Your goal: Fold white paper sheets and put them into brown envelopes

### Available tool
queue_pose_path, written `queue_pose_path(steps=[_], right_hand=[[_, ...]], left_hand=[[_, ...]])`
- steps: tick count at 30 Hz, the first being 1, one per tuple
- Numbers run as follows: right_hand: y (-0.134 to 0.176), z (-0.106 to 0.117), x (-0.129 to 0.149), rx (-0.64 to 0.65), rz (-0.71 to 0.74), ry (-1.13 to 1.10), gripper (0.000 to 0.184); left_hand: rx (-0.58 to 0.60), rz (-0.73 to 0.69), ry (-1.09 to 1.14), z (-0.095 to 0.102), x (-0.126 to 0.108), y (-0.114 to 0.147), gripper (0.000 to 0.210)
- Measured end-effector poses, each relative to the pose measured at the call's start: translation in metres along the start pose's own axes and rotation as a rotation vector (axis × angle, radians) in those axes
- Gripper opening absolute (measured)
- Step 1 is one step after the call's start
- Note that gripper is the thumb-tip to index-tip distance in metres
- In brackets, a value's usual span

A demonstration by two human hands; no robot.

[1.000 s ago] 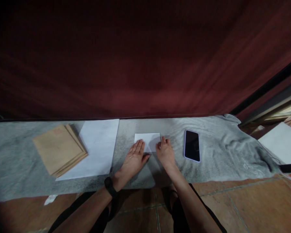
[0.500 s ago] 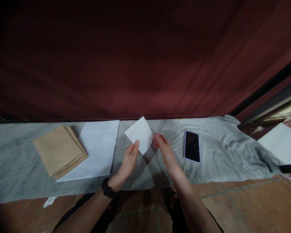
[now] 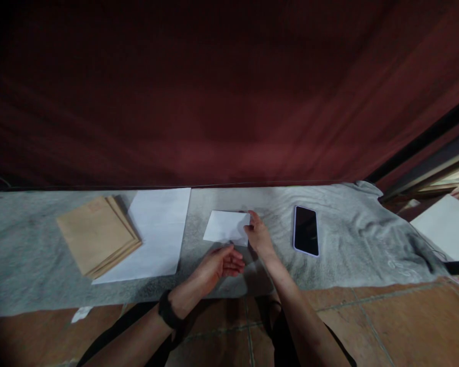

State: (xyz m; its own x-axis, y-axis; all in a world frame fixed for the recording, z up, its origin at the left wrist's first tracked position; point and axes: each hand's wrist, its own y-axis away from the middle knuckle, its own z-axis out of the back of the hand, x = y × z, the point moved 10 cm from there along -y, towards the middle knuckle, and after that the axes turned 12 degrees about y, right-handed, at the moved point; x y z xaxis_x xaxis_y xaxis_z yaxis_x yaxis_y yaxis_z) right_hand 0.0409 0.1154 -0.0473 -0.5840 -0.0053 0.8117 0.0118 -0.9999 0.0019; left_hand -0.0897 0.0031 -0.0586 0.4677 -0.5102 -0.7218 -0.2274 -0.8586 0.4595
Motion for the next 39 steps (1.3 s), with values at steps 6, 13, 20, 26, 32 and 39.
queue_pose_path(steps=[6,13,20,26,32,39], right_hand=[[0.005,0.0,0.01,-0.044,0.114,0.391,0.06],[0.029,-0.009,0.057,-0.159,0.336,0.627,0.05],[0.05,-0.059,0.062,0.032,0.466,0.726,0.058],[0.05,-0.042,0.048,-0.101,0.477,0.894,0.058],[0.048,-0.022,0.037,-0.152,0.469,0.914,0.062],[0.048,-0.011,0.027,-0.155,0.428,0.927,0.062]], left_hand=[[-0.098,-0.738,-1.112,-0.027,-0.067,0.017,0.042],[-0.22,-0.782,-1.714,-0.018,-0.046,-0.009,0.056],[-0.179,-0.784,-1.783,-0.012,-0.035,-0.021,0.063],[-0.349,-0.679,-1.74,0.016,-0.057,-0.026,0.058],[-0.398,-0.701,-1.73,0.035,-0.071,-0.018,0.06],[-0.428,-0.692,-1.722,0.037,-0.075,-0.014,0.059]])
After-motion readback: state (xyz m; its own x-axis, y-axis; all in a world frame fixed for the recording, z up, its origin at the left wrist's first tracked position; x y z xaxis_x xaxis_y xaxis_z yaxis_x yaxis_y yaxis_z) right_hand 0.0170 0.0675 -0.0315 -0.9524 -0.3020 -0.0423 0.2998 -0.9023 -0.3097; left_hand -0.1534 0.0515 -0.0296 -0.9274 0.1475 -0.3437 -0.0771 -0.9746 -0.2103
